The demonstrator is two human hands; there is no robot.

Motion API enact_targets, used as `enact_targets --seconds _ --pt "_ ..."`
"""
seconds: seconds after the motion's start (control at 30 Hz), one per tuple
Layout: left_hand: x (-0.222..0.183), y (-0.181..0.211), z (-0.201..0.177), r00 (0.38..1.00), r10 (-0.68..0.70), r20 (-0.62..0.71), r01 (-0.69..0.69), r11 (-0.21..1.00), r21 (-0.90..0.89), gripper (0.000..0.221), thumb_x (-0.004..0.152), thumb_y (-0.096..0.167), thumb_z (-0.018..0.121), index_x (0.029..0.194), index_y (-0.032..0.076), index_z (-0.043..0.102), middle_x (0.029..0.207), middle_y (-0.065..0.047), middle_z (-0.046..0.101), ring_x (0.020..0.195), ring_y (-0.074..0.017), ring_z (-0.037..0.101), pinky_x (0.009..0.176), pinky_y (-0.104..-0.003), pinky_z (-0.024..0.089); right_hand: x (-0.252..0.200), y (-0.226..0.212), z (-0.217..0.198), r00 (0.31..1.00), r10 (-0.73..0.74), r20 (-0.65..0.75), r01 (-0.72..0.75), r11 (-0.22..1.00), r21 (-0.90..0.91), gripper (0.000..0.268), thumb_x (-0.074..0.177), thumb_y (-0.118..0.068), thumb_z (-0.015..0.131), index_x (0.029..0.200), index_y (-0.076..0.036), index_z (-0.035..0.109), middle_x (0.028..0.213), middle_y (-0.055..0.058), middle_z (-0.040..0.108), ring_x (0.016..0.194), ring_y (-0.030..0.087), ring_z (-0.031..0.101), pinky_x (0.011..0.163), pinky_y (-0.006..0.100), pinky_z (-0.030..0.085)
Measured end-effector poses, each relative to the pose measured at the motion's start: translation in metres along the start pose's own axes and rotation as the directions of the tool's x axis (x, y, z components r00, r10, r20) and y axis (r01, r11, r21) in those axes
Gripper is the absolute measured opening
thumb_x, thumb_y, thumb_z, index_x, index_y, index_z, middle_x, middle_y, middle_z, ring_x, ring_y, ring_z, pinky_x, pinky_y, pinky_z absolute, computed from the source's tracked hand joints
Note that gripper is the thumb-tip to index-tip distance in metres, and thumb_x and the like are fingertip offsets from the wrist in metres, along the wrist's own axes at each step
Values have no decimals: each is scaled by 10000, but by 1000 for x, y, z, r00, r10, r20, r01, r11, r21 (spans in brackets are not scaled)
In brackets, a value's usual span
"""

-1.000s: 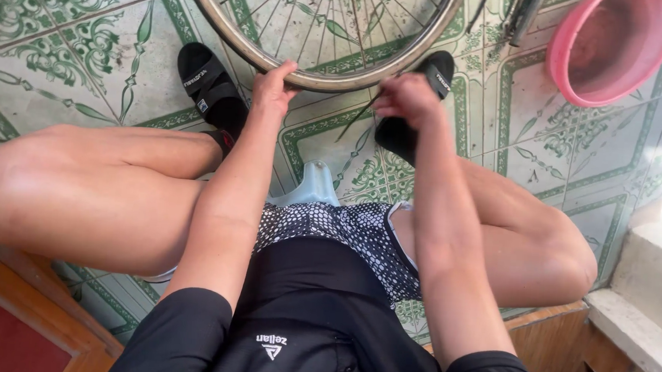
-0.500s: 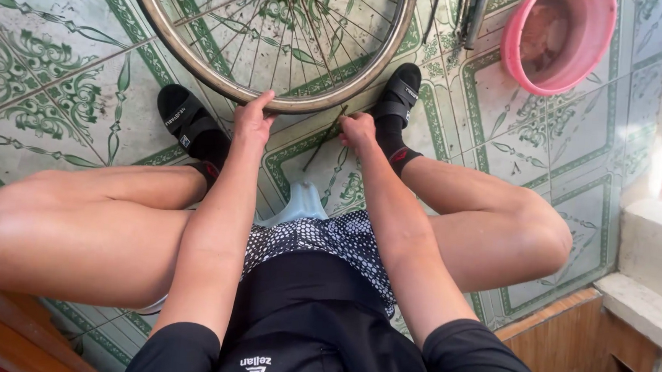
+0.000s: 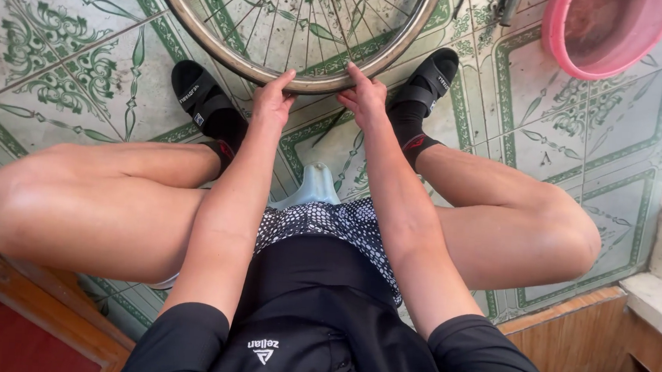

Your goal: The person removes a tire from a bicycle wheel by hand, sets the tire aside, and picks up a bucket of water. They then pull a section of an inner tube through the wheel rim and submerge it in the water to check for leaks.

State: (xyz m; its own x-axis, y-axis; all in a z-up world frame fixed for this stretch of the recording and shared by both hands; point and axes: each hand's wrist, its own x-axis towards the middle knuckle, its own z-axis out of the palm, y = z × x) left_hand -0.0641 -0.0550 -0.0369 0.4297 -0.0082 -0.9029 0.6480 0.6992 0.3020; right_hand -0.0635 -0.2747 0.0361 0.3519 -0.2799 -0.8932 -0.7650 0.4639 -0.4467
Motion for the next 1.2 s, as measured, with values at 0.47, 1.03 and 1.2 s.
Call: enact_targets --seconds 0.47,1.03,1.2 --pt "-8 5 -8 993 -52 103 51 999 15 581 760 -34 843 1290 -22 607 1274 -155 681 1227 -288 632 1084 -503 474 -16 -8 -8 976 -92 197 42 969 243 395 871 -153 790 1133 33 561 1064 176 719 926 334 749 836 498 631" --pt "-53 38 6 922 -22 388 17 1000 14 452 866 22 828 1272 47 631 1274 -103 705 1169 -210 656 1018 -368 551 -24 -15 -24 933 -163 322 33 927 373 401 867 -192 830 1121 -18 573 1035 120 734 936 263 751 856 422 633" --pt "-62 45 12 927 -15 375 30 999 -34 396 896 83 813 1240 47 621 1284 -115 702 1150 -214 663 974 -376 582 -32 -21 -19 926 -166 340 30 928 373 392 864 -202 827 1120 -25 588 1017 110 741 912 244 753 823 401 644"
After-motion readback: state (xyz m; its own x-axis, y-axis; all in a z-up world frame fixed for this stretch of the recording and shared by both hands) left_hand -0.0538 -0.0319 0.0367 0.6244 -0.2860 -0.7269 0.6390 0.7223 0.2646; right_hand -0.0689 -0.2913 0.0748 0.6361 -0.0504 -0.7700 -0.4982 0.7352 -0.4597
